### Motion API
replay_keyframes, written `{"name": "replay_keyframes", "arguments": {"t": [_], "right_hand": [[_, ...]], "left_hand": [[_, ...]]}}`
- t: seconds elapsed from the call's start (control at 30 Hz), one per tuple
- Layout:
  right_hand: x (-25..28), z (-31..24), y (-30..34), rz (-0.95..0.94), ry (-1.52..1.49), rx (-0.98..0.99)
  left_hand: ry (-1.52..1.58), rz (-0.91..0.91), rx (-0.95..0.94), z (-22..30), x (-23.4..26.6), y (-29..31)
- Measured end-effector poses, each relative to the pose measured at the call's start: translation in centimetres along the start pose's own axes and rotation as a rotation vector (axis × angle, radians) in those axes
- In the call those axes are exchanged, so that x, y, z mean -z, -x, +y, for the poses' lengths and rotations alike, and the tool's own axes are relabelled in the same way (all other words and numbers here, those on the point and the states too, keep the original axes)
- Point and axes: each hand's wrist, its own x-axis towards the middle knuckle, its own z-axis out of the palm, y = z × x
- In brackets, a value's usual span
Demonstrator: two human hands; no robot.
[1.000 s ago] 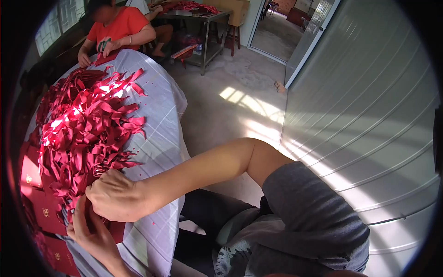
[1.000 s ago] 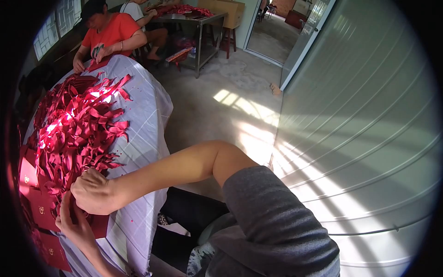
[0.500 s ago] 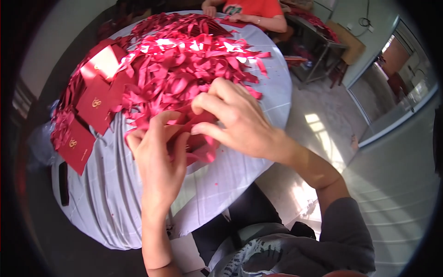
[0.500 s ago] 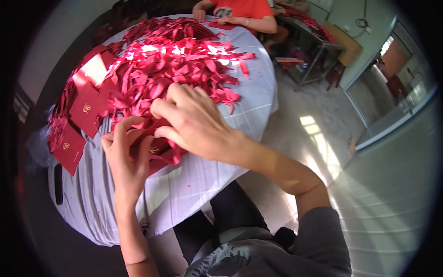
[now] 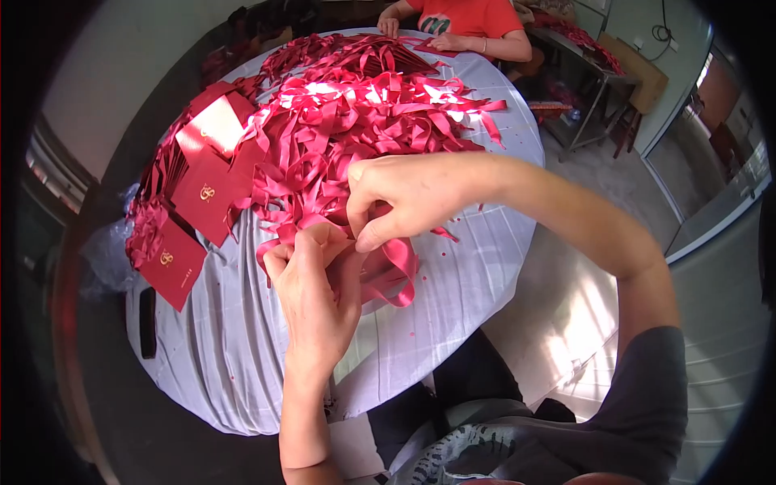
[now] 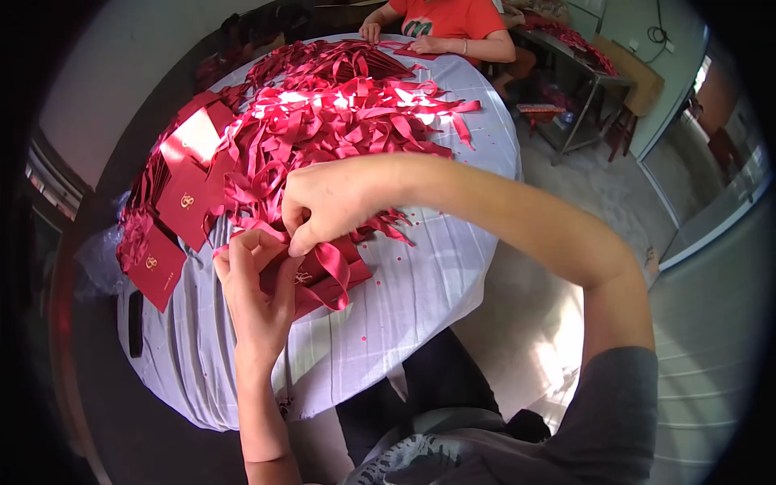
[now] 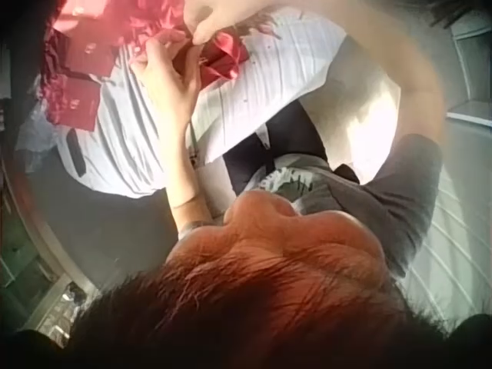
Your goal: The person attaches ribbon handles to paper gift bags by hand.
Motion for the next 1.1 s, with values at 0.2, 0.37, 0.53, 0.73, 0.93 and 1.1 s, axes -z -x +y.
{"name": "replay_keyframes", "arguments": {"t": [0.2, 0.37, 0.53, 0.73, 0.93, 1.1], "right_hand": [[2.3, 0.5, -1.0, -0.186, -0.203, -0.175], [2.8, -0.2, -2.1, -0.287, -0.136, -0.195], [0.7, 0.4, -1.5, -0.007, -0.281, -0.178], [1.4, 1.8, -1.4, 0.314, -0.455, -0.080], [1.4, 4.6, -2.7, 0.518, -0.925, 0.044], [-1.5, 6.0, -1.0, 0.289, -1.212, 0.014]], "left_hand": [[-0.009, -0.038, -0.012, 0.2, -0.6, -0.2], [0.001, -0.036, -0.013, 0.4, -0.4, -0.2], [0.004, -0.048, 0.020, 0.4, 0.1, -0.3], [0.003, -0.050, 0.013, 0.7, -0.5, -0.4], [-0.021, -0.036, 0.016, 0.4, -0.4, -0.2], [-0.054, -0.116, -0.021, 1.2, 0.6, -0.8]]}}
